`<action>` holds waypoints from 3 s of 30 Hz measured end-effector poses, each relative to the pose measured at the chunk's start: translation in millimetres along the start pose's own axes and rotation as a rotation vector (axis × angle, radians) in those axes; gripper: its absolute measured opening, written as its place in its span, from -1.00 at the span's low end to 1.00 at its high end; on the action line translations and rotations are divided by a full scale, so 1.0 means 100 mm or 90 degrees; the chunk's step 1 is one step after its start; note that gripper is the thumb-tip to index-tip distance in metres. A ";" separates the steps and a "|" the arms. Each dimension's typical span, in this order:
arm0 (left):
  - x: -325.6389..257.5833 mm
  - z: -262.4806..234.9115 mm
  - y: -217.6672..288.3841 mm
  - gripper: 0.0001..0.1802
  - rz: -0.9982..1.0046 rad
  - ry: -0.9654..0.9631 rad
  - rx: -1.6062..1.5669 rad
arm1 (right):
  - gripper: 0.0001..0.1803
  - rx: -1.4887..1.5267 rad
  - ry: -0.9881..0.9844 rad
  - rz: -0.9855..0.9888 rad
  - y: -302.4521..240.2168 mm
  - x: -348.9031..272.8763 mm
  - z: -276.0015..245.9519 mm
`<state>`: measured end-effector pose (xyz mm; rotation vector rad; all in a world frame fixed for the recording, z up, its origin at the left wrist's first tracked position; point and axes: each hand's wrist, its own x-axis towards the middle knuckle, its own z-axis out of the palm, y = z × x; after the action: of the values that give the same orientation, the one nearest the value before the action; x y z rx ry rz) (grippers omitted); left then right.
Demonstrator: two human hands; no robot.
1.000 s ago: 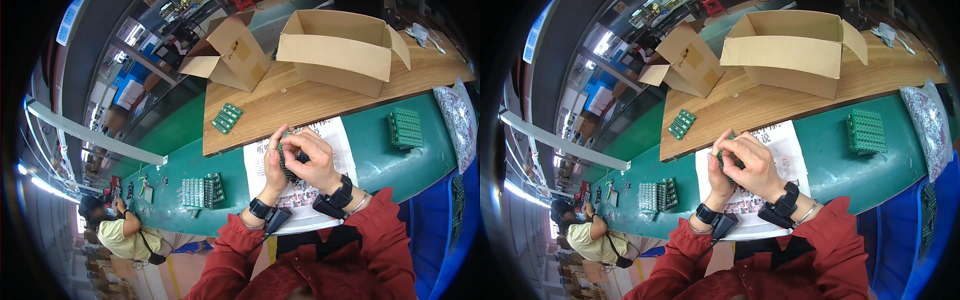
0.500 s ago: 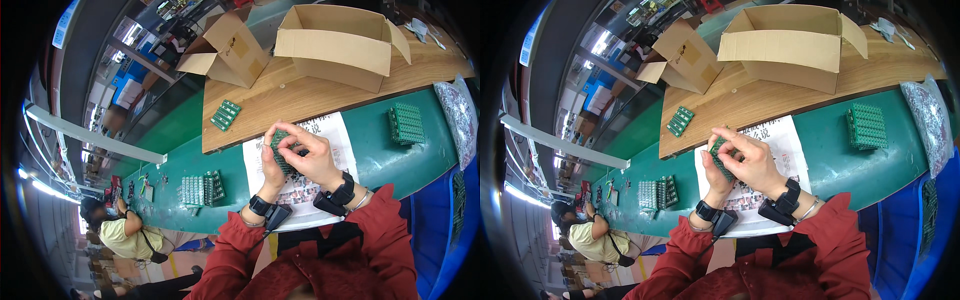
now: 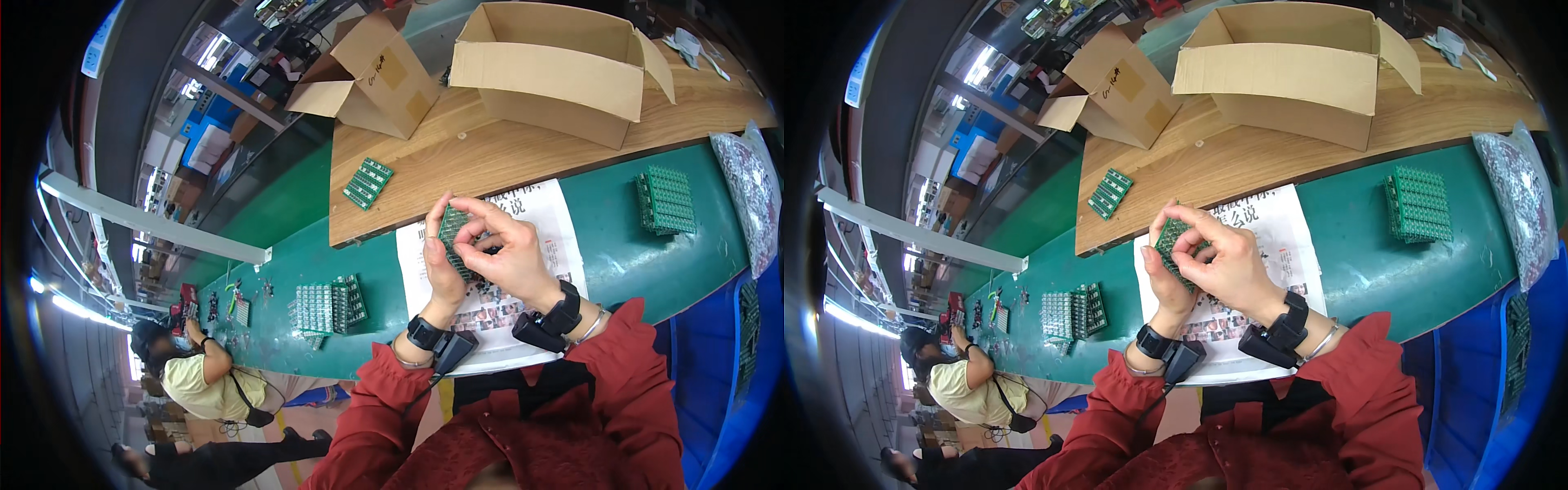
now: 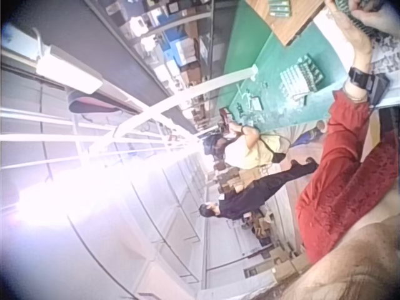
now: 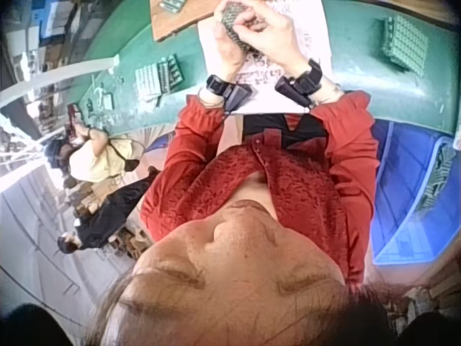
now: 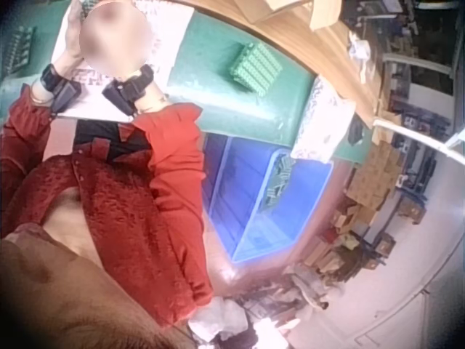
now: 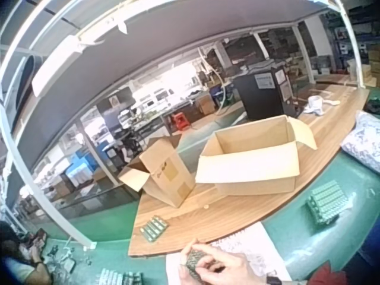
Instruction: The person picks up green circuit boards from a stack and inserts small black components into the board by hand. They handle the boards one at a time, placing components into specific slots, then set the boards down on the table. The process is repeated for multiple boards throughout the clip.
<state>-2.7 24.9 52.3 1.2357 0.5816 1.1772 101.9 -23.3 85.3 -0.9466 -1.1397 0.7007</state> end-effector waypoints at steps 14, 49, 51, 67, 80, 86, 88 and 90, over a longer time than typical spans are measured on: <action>0.03 -0.05 -0.04 -0.07 0.027 -0.001 0.009 | -0.43 0.037 -0.057 0.049 0.00 0.00 -0.02; 0.07 -0.02 0.01 -0.12 -0.001 0.061 -0.083 | -0.48 -0.009 -0.038 0.016 0.09 -0.02 -0.03; 0.10 -0.02 0.05 -0.13 -0.010 0.078 -0.111 | -0.48 0.006 -0.047 0.050 0.09 -0.02 -0.03; 0.11 0.00 0.04 -0.11 0.008 0.114 -0.112 | -0.50 0.007 -0.079 0.040 0.14 -0.07 0.01; 0.11 0.00 0.02 -0.08 0.039 0.119 -0.089 | -0.48 -0.023 -0.075 0.075 0.12 -0.08 0.00; 0.13 -0.03 0.04 -0.10 0.015 0.137 -0.129 | -0.50 -0.012 -0.091 0.076 0.17 -0.08 0.04; 0.14 -0.02 0.03 -0.10 0.010 0.141 -0.128 | -0.52 -0.007 -0.089 0.091 0.16 -0.08 0.05; 0.13 -0.01 0.04 -0.11 0.017 0.123 -0.120 | -0.55 -0.004 -0.101 0.122 0.15 -0.09 0.04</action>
<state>-0.9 36.6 59.1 0.9796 0.5842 1.3524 95.9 -22.8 68.3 -1.0285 -1.2002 0.9412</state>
